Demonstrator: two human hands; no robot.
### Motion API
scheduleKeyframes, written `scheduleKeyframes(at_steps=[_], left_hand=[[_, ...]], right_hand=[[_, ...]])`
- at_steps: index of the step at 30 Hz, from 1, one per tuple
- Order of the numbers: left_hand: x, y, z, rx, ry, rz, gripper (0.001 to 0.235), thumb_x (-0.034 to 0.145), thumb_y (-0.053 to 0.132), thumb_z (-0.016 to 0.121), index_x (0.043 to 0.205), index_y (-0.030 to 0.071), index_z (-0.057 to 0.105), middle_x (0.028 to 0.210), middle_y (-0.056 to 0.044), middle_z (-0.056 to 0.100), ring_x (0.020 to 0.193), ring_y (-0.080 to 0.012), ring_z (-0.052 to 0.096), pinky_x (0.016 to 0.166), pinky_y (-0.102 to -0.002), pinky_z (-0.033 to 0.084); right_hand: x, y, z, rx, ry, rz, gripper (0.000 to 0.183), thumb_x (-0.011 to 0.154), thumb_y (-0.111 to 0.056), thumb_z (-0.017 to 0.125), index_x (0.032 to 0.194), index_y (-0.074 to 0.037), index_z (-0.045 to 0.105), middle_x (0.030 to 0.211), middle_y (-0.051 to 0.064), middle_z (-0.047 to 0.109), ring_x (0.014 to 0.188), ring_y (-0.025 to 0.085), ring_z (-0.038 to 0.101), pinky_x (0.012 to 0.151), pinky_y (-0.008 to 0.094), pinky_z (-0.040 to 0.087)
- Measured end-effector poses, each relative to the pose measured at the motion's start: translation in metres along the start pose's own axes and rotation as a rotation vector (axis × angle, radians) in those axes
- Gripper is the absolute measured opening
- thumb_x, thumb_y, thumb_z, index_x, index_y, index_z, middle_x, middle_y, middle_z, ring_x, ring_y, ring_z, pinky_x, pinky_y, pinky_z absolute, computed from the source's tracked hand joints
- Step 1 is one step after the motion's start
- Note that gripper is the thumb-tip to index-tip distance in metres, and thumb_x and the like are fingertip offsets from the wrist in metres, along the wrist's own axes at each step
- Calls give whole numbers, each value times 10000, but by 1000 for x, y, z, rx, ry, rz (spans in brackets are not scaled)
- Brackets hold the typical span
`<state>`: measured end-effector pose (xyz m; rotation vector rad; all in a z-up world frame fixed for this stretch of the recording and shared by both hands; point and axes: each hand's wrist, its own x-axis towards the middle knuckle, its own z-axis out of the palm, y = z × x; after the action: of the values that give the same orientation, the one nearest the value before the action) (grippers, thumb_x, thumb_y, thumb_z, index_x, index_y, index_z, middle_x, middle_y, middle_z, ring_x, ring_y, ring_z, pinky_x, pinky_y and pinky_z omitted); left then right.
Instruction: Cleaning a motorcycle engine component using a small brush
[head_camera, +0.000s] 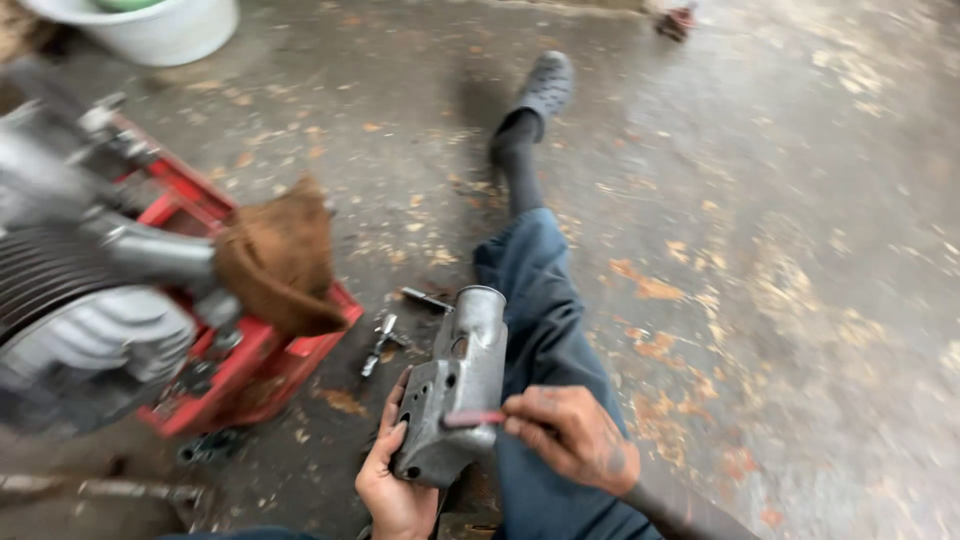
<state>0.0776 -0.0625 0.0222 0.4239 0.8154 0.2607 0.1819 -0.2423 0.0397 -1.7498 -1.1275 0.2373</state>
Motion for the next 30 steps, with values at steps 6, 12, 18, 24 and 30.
scheduleKeyframes(at_steps=[6, 12, 18, 24, 30], left_hand=[[-28, 28, -22, -97, 78, 138, 804, 761, 83, 266, 1549, 8, 405, 1547, -225, 499, 1356, -369, 489, 1086, -493, 351], [-54, 39, -50, -179, -21, 208, 765, 798, 78, 285, 1551, 19, 404, 1506, -232, 510, 1287, -357, 506, 1046, -461, 370], [-80, 47, -58, -239, -195, 224, 707, 817, 102, 307, 1512, 29, 420, 1488, -226, 519, 1270, -334, 523, 1019, -446, 399], [-76, 50, -78, -303, -406, 208, 705, 838, 166, 318, 1541, 124, 324, 1482, -288, 477, 1301, -474, 537, 1014, -601, 486], [-87, 53, -92, -450, -312, 327, 678, 835, 76, 361, 1509, 74, 439, 1448, -180, 539, 1218, -270, 581, 981, -390, 488]], right_hand=[[23, 5, 26, -171, -43, -44, 133, 916, -144, 645, 999, -80, 727, 760, 19, 687, 544, 127, 566, 496, 273, 491], [29, -28, 20, -296, -13, 6, 151, 882, -125, 691, 983, -32, 752, 837, 42, 759, 535, 148, 631, 498, 290, 515], [10, -93, 17, -401, 0, -43, 80, 842, -78, 678, 910, -86, 720, 778, 5, 714, 585, 157, 641, 586, 304, 522], [32, -153, 23, -402, -271, -237, 192, 808, -128, 756, 988, -67, 785, 741, 31, 712, 501, 184, 585, 487, 332, 481], [73, -149, 27, -405, -184, -354, 161, 857, -117, 779, 984, -18, 781, 774, 29, 645, 582, 120, 497, 511, 269, 409]])
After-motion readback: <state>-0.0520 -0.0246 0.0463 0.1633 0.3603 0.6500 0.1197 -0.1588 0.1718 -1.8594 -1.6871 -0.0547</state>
